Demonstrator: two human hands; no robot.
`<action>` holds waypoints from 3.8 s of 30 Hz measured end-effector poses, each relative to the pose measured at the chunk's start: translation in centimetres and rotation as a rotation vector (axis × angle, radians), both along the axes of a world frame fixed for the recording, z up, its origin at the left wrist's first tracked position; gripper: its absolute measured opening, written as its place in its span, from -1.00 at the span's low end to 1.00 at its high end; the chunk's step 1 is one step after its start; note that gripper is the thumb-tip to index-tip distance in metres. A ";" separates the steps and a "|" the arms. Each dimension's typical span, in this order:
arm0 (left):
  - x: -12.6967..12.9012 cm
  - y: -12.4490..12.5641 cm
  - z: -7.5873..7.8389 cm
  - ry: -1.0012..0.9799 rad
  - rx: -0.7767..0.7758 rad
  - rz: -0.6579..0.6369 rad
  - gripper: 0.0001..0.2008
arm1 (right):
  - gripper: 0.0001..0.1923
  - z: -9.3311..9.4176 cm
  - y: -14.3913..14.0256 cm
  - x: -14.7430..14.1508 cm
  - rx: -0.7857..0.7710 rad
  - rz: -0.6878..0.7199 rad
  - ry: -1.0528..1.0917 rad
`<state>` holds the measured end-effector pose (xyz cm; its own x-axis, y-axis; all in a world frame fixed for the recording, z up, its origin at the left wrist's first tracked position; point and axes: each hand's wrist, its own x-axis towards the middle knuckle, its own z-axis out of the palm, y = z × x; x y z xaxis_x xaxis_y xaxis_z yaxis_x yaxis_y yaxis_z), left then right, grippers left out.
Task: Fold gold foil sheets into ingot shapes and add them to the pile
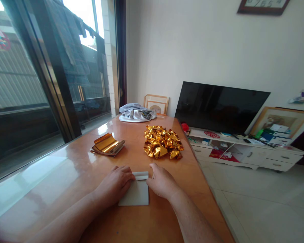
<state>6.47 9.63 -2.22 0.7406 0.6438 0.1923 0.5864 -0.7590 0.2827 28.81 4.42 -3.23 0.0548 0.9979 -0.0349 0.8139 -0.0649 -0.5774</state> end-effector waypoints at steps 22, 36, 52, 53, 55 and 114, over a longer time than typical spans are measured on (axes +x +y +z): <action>-1.6 0.7 0.1 -0.039 -0.077 -0.018 -0.65 | -0.77 3.5 -1.9 0.4 -0.111 0.376 -0.078; -2.8 0.9 1.5 -0.021 -0.268 -0.081 -0.75 | -0.67 3.6 -1.9 0.2 -0.112 0.420 -0.163; -1.8 0.7 0.9 -0.025 -0.166 -0.064 -0.54 | -0.72 3.3 -0.9 1.6 -0.183 0.387 0.282; -1.7 0.8 0.8 -0.023 -0.158 -0.057 -0.53 | -0.75 3.0 -0.7 1.6 -0.180 0.363 0.300; -1.6 0.8 0.7 -0.018 -0.140 -0.047 -0.53 | -0.77 2.3 -0.3 1.6 -0.164 0.302 0.311; -1.9 3.4 -0.9 -0.202 -0.395 0.245 -0.84 | -0.49 2.3 -3.4 -6.9 0.072 0.315 -0.401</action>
<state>4.55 13.05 -3.14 0.5320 0.8464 0.0233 0.6376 -0.4186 0.6467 21.95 1.05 -0.93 -0.2539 0.9672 -0.0036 0.9460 0.2475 -0.2094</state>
